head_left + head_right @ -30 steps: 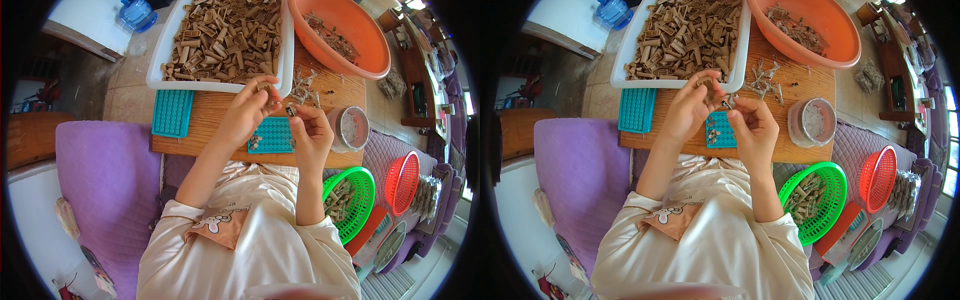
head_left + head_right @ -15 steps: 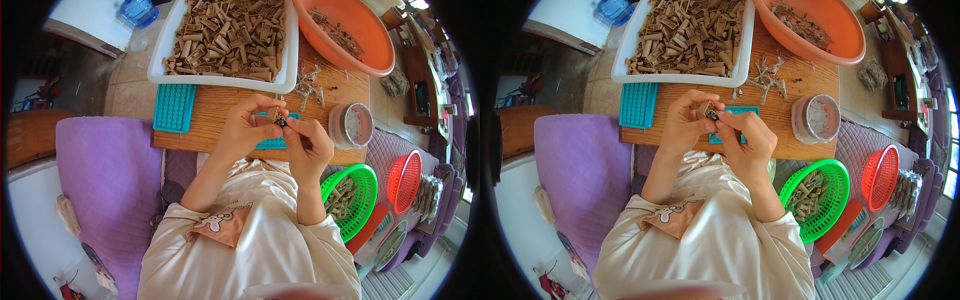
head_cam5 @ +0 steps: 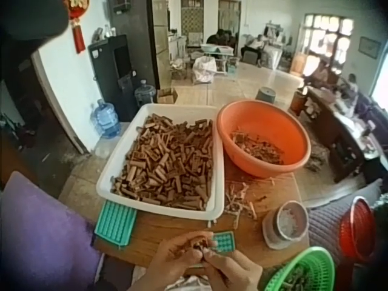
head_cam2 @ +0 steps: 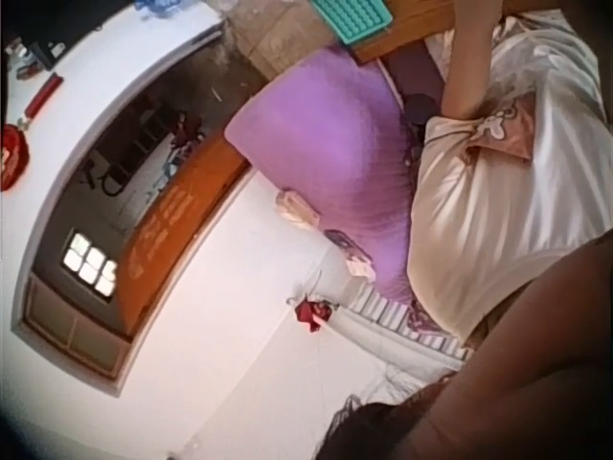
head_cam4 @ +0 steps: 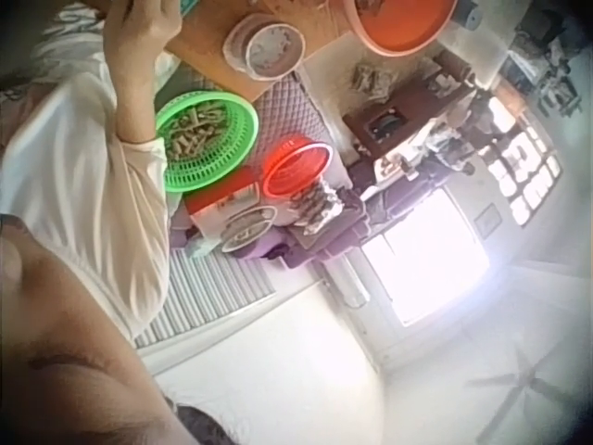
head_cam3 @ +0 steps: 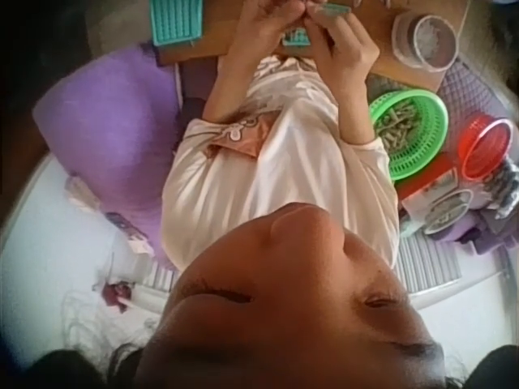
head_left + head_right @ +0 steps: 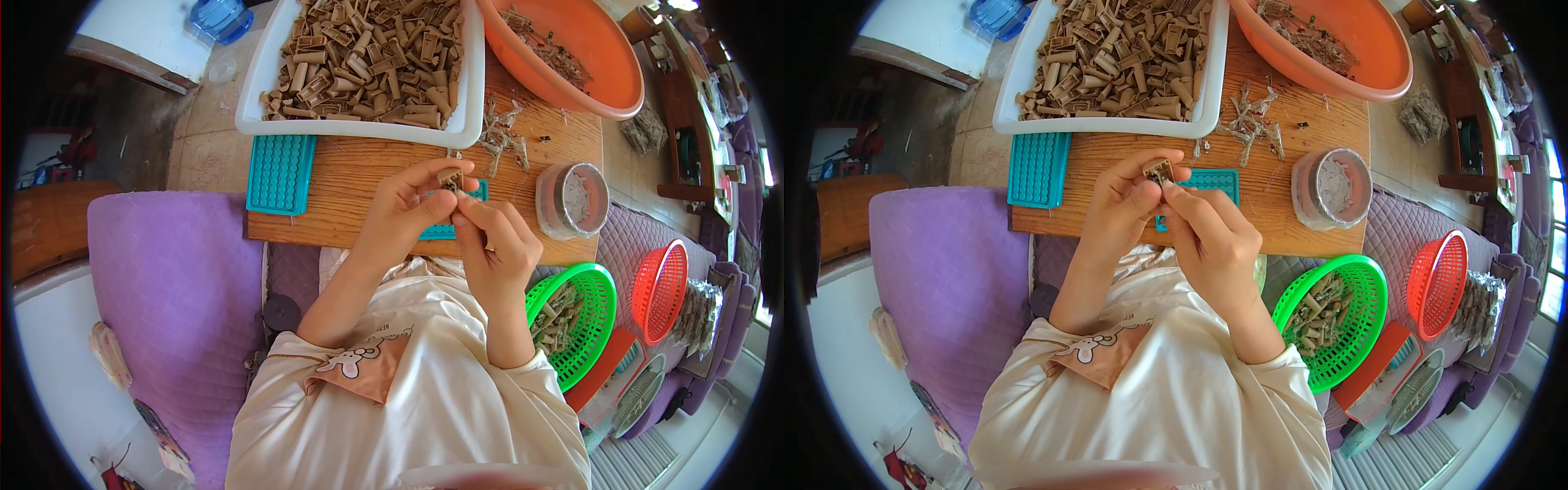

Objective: The person assembles small electronic or mechanical components by hand, inserting small pins into rectangular housings.

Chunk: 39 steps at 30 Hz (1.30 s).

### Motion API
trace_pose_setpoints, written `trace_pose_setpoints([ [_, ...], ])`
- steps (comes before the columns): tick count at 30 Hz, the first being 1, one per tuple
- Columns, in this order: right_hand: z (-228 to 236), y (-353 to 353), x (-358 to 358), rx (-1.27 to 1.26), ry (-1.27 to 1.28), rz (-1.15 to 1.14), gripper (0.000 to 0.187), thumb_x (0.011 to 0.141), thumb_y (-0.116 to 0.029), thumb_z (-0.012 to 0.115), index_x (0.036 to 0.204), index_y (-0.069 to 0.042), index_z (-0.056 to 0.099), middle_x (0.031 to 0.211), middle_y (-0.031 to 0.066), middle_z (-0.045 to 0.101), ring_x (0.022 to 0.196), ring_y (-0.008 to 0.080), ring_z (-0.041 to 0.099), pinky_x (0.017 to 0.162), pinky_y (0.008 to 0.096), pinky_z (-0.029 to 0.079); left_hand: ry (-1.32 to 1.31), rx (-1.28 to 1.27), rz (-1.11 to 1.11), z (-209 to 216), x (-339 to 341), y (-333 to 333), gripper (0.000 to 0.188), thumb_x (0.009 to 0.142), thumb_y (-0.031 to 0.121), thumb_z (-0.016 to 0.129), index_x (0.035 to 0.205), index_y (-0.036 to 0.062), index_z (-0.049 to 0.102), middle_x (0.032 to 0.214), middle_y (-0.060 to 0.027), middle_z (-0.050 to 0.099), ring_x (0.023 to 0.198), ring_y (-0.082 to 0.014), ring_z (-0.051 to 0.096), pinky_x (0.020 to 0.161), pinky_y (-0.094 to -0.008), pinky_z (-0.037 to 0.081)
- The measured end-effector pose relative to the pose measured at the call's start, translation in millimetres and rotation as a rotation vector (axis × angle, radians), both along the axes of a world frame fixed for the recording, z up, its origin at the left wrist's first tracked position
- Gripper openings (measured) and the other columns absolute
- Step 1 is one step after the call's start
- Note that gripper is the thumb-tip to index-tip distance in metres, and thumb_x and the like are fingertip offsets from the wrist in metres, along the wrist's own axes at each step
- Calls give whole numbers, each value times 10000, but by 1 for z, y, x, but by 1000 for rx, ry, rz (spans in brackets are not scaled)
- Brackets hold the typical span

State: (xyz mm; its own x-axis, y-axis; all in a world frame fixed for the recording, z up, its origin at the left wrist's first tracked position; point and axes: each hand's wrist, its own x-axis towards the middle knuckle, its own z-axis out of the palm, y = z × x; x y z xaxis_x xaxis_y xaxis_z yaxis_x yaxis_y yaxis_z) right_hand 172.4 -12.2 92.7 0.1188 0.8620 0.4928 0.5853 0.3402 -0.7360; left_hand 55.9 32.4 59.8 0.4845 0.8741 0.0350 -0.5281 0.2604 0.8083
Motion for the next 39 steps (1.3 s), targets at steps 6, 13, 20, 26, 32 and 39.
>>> trace_pose_setpoints([
  [6, -11, 1, -7, -13, 8, 35, 152, 714, 41, 590, 862, 8, 590, 723, 93, 553, 572, 161, 560, 498, 230, 454, 101, -76, 124, 7, 5, -10, 353, 889, 244, 408, 1144, 0, 420, 1038, -148, 548, 891, -175, 567, 752, -274, 474],
  [13, -36, -3, -14, -210, 511, -26, 142, 760, 51, 542, 890, 16, 497, 741, 66, 532, 570, 94, 531, 480, 203, 433, 226, 5, 346, 8, 6, -13, 276, 896, 226, 396, 1063, 10, 438, 1007, -112, 567, 795, -98, 576, 537, -173, 411],
  [20, -36, 2, -10, -283, 460, -54, 227, 750, 55, 540, 963, 10, 476, 811, 71, 559, 585, 93, 536, 501, 213, 436, 140, -45, 361, -1, 7, -10, 303, 870, 225, 459, 1093, 22, 426, 960, -103, 567, 776, -107, 584, 462, -152, 437],
  [26, -28, 8, -4, -413, 196, 40, 525, 692, 112, 496, 1189, -25, 398, 849, 107, 570, 671, 194, 583, 588, 273, 477, -228, -436, 239, -9, 8, -7, 319, 879, 190, 421, 1163, 49, 385, 986, -106, 533, 812, -195, 592, 699, -279, 540],
  [32, -47, 16, 6, -450, 519, 197, 568, 689, 89, 504, 1226, -42, 371, 907, 93, 588, 764, 141, 580, 728, 267, 480, -140, -402, 265, -22, 7, -11, 326, 882, 168, 419, 1180, 42, 376, 1007, -114, 529, 876, -203, 575, 736, -300, 513],
  [39, -55, 19, -3, -530, 537, 144, 353, 703, 53, 528, 1051, 20, 484, 871, 98, 593, 749, 109, 572, 699, 247, 489, 198, -100, 370, -36, 12, -26, 334, 879, 141, 436, 1179, 5, 386, 987, -117, 539, 857, -170, 571, 716, -251, 479],
])
